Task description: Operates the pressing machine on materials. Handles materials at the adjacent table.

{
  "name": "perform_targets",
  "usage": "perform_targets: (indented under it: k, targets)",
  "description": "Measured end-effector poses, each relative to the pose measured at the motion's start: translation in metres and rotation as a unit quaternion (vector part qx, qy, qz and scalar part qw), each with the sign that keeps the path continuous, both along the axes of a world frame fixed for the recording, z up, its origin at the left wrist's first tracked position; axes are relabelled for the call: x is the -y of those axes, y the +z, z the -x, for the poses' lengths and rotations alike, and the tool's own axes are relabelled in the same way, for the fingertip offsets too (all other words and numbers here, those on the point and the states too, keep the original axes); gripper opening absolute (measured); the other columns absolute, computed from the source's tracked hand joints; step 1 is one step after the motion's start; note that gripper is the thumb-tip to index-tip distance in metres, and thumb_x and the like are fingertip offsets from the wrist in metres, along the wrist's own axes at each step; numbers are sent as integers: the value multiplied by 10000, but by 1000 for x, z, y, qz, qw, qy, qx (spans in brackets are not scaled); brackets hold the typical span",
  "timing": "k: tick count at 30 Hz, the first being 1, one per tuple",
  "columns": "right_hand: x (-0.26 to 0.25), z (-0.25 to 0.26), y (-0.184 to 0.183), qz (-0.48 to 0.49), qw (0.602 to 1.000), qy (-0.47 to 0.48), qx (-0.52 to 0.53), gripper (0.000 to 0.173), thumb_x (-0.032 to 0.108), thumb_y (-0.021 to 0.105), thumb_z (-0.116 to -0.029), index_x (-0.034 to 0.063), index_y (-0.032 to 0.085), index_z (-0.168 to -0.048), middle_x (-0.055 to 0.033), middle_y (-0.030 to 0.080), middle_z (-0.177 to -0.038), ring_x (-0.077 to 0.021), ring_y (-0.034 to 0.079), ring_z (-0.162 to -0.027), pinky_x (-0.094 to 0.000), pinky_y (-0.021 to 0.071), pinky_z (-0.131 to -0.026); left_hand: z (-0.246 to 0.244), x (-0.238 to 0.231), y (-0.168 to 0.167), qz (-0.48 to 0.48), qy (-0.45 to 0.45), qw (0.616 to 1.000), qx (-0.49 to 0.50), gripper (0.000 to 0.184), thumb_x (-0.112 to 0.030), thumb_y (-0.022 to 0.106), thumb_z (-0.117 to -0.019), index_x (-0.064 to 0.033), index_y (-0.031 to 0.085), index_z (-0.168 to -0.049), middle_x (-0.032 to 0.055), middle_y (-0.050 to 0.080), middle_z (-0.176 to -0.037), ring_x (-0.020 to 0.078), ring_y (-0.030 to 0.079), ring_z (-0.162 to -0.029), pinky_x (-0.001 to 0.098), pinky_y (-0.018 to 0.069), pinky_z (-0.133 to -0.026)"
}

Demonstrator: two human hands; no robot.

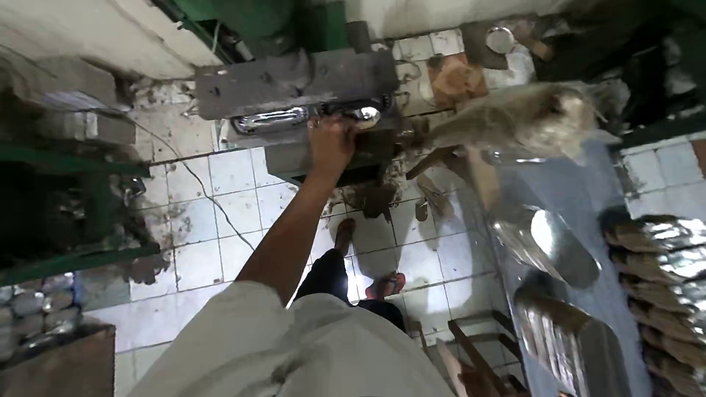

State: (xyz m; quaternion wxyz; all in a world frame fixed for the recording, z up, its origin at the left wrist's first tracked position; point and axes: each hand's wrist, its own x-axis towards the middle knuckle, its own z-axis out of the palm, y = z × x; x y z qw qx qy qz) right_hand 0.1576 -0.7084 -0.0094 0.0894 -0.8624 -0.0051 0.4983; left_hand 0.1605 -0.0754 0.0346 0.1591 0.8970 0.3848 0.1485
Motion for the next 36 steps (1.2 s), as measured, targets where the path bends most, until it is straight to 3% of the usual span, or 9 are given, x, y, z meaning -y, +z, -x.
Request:
perform_targets:
  k: [5,7,11,14,17,20,28,32,36]
  targets:
    - [-290,-94,38,-61,921,369,106,358,86,464,-1059,101,674,-1350,-240,689,-1255,-445,650,-1176,-634,487,-1009,118,-68,-22,74,12,995,-69,263,-320,696,-950,-129,761,-1117,176,425,-1583,477,230,-1514,765,81,-1178]
    - [-404,-96,65,-225,830,438,263,348,-31,568,-951,107,755,-1209,-215,725,-1171,-435,700,-1059,-629,549,-889,144,-75,-31,26,-1,1000,-11,260,-301,639,-992,-90,742,-1103,171,550,-1461,459,367,-1446,788,62,-1156]
    - [-535,-131,65,-317,710,480,406,468,-47,662,-873,205,723,-1263,-159,607,-1437,-447,566,-1311,-619,531,-971,199,-18,11,116,-13,986,117,294,-256,616,-1015,2,700,-1129,169,710,-1100,305,677,-1075,578,451,-1079]
    - [-570,-171,51,-273,737,467,405,474,-25,645,-888,189,713,-1305,-122,618,-1438,-426,570,-1318,-632,521,-977,272,27,-7,362,3,931,39,405,-304,717,-947,-54,673,-1263,143,733,-966,274,714,-857,527,582,-820]
    - [-604,-152,44,-267,739,494,373,492,-54,603,-891,218,728,-1283,-124,691,-1321,-398,662,-1186,-628,547,-911,335,75,-44,562,-6,823,-86,271,-183,754,-906,20,720,-1082,219,670,-1205,338,649,-1130,526,509,-1002]
    - [-619,-137,45,-263,759,505,318,543,-67,565,-914,248,696,-1337,-166,700,-1281,-433,654,-1179,-644,513,-954,363,114,-49,665,68,742,-59,431,-98,684,-929,13,606,-1338,203,571,-1406,299,578,-1267,466,473,-1077]
    - [-637,-35,-9,-365,683,491,398,631,-40,606,-900,260,604,-1455,-66,578,-1501,-288,496,-1424,-465,331,-1225,375,138,-75,582,211,783,-57,457,-369,499,-1054,-1,563,-1317,184,685,-1073,269,676,-956,511,556,-872]
    - [-717,70,32,-274,775,513,248,526,110,580,-1000,246,528,-1505,-82,568,-1490,-300,483,-1405,-504,297,-1228,368,123,-66,662,150,728,-95,396,-305,499,-1069,-34,539,-1355,161,673,-1161,209,668,-1017,441,553,-912]
    - [-658,30,57,-293,774,501,253,817,10,691,-899,180,340,-1617,-204,317,-1651,-416,242,-1541,-558,180,-1273,377,113,-62,687,145,700,-132,326,-206,547,-1062,-85,584,-1363,177,678,-1175,257,676,-967,468,557,-841]
